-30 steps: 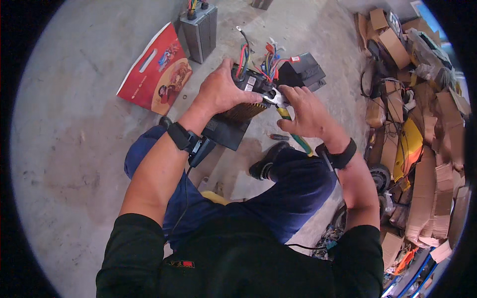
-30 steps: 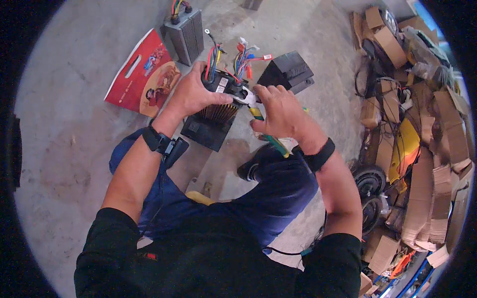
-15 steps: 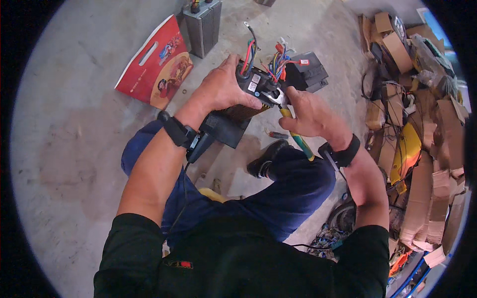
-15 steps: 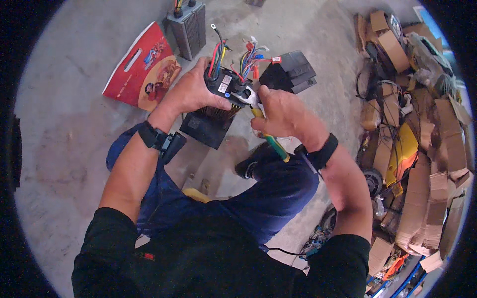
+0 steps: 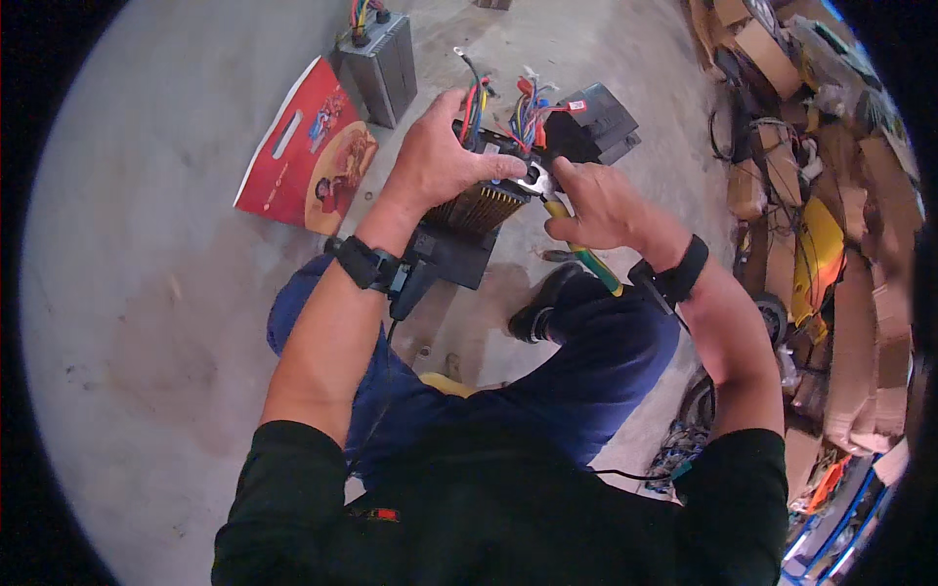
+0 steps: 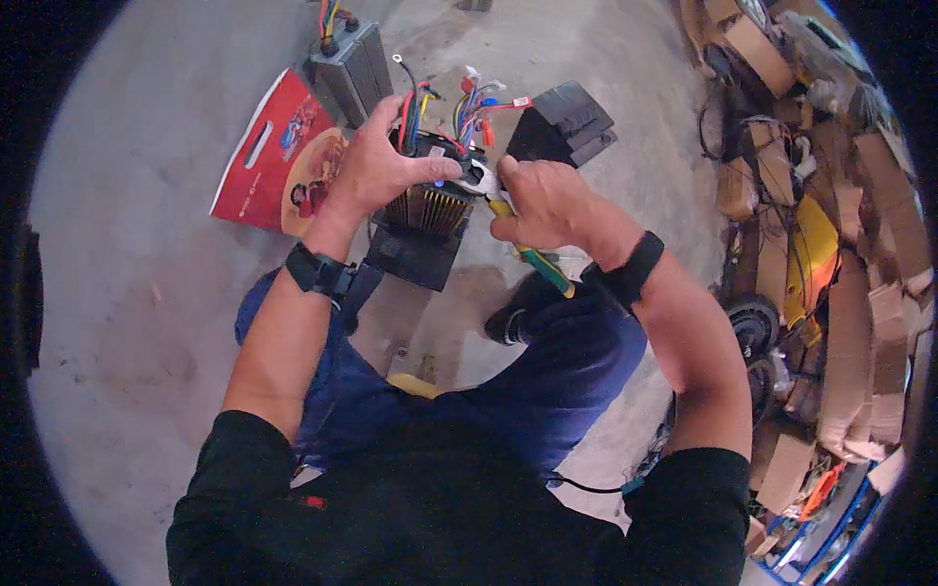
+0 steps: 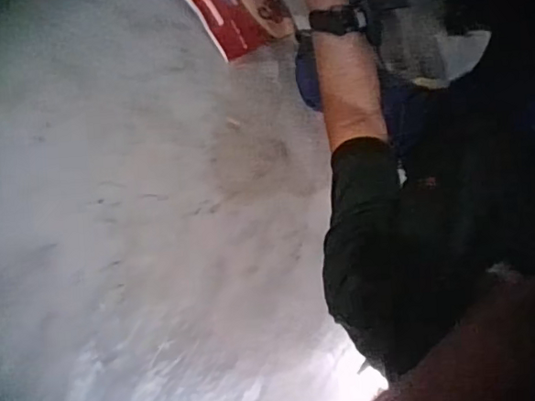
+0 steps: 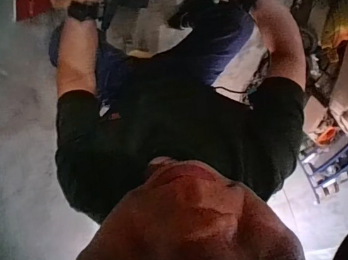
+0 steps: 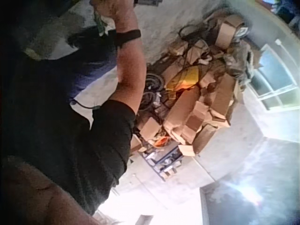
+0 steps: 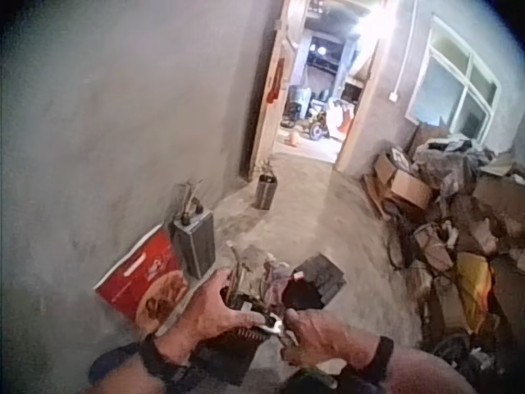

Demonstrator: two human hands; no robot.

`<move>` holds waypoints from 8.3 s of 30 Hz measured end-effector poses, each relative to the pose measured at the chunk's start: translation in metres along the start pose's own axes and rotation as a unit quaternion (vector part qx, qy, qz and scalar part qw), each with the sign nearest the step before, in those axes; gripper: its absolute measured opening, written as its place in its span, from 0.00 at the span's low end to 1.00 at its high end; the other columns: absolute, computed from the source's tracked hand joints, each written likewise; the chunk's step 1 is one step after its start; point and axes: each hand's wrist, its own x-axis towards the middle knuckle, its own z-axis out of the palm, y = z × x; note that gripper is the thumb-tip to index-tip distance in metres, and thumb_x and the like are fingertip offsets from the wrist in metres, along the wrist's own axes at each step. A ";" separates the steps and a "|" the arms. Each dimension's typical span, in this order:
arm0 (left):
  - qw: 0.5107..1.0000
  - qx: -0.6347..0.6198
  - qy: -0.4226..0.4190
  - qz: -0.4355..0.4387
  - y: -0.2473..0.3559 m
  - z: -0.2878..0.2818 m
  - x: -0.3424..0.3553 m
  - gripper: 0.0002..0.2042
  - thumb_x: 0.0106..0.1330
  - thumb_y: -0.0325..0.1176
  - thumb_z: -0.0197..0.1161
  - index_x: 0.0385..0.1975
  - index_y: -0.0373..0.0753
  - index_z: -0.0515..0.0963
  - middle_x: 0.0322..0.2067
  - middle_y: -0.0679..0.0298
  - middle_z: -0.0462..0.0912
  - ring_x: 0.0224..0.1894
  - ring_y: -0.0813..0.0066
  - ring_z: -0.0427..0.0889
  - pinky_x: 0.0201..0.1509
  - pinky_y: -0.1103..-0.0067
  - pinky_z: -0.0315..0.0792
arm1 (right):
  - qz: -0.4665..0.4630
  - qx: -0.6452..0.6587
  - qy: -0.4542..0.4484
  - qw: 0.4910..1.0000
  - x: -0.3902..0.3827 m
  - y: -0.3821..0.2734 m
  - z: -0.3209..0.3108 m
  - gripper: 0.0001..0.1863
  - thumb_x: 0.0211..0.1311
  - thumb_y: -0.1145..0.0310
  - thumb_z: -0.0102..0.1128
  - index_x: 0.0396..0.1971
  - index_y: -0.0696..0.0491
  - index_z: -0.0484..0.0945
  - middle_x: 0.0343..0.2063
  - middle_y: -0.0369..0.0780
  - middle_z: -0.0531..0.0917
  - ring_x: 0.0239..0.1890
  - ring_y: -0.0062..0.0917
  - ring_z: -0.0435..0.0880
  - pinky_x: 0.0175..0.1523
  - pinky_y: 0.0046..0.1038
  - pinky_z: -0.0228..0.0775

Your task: Inspecting and organizing the wiring on an electric vehicle motor controller while sitting on a workshop floor.

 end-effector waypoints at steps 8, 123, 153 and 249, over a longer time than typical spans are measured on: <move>1.000 -0.014 -0.008 -0.022 -0.005 0.017 0.003 0.29 0.39 0.52 0.84 0.36 0.37 0.83 0.32 0.59 0.88 0.36 0.62 0.87 0.43 0.70 0.78 | 0.045 0.020 -0.012 0.999 -0.003 -0.008 -0.002 0.26 0.46 0.55 0.64 0.37 0.60 0.69 0.25 0.54 0.79 0.33 0.55 0.80 0.39 0.49 0.72; 0.984 -0.164 -0.046 -0.054 -0.015 0.008 -0.002 0.30 0.57 0.25 0.74 0.59 0.28 0.69 0.47 0.59 0.82 0.48 0.74 0.81 0.56 0.76 0.74 | 0.102 0.241 0.171 0.950 -0.033 0.031 0.053 0.15 0.62 0.59 0.64 0.39 0.56 0.81 0.28 0.53 0.83 0.37 0.53 0.83 0.41 0.48 0.73; 0.919 0.224 -0.038 0.321 0.027 0.025 -0.042 0.09 0.49 0.24 0.75 0.26 0.37 0.79 0.32 0.57 0.85 0.35 0.59 0.81 0.39 0.69 0.74 | 0.133 0.245 0.201 0.939 -0.041 0.033 0.046 0.14 0.61 0.60 0.65 0.38 0.55 0.80 0.29 0.51 0.83 0.37 0.52 0.83 0.41 0.48 0.72; 0.967 -0.146 -0.176 -0.110 0.072 0.071 -0.086 0.16 0.59 0.34 0.76 0.41 0.30 0.81 0.31 0.60 0.87 0.31 0.80 0.84 0.35 0.80 0.78 | 0.033 0.544 0.087 0.834 -0.095 -0.026 0.055 0.58 0.43 0.64 0.75 0.74 0.54 0.50 0.60 0.47 0.70 0.63 0.35 0.71 0.67 0.33 0.63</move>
